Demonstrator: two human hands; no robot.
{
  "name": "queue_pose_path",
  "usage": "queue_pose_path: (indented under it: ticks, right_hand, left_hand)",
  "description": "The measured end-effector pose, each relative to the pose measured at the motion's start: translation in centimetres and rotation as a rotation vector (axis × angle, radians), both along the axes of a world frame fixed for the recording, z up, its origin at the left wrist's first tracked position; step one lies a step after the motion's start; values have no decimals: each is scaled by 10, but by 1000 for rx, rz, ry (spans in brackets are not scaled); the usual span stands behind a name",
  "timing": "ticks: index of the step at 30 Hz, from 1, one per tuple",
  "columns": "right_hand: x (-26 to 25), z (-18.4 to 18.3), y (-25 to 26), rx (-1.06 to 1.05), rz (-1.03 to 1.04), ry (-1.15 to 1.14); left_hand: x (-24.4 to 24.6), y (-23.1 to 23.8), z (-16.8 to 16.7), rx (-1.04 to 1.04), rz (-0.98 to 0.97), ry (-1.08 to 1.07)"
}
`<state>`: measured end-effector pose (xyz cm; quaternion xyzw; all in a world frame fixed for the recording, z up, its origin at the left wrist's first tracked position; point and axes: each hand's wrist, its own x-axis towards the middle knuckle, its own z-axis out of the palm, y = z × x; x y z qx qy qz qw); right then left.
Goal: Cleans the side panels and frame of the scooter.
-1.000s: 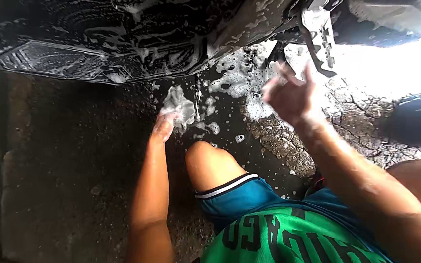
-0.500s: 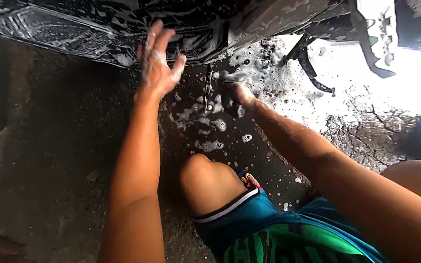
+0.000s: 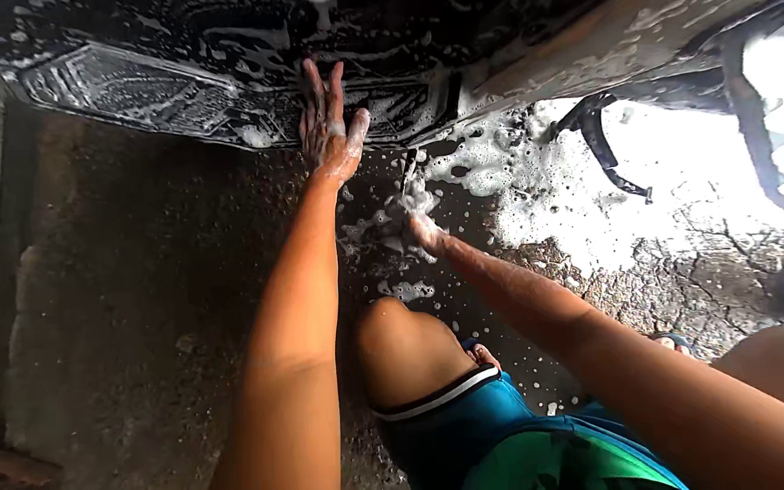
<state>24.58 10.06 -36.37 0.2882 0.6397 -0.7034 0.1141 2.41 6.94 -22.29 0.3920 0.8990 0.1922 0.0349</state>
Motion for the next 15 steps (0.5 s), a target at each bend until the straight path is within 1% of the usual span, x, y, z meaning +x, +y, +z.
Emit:
queue_pose_path:
  ticks: [2,3,5,6,7,8,9,10,11,12,14,15]
  right_hand:
    - [12,7,5,0,59,45]
    - [16,13,12,10,23,59]
    - [16,40,29,103,-150,79]
    - [7,62,40,164,-235,61]
    - [-11,79,48,205,-326,49]
    - [-31,86,51,219,-408,77]
    - [-50,85,48,217,-457,110]
    - [-63,76,43,191,-472,120]
    - [-69,61,37,158,-445,105]
    - [-67,44,32,136,-408,94]
    - [-52,7,27,149,-228,38]
    - [-44,-3,30,147,-152,19]
  left_hand:
    - [-1,0,0,-10,-1,5]
    - [-1,0,0,-10,2,1]
    - [1,-2,-1,-25,15,-3]
    - [1,-1,-1,-24,21,2]
    - [1,0,0,-22,27,9]
    - [1,1,-1,-25,33,16]
    - [1,1,-1,-29,39,24]
    - [2,1,-1,-33,44,30]
    - [3,1,-1,-37,44,32]
    - [3,2,-1,-41,44,31]
    - [4,4,-1,-37,49,44]
    - [4,4,-2,-34,53,49]
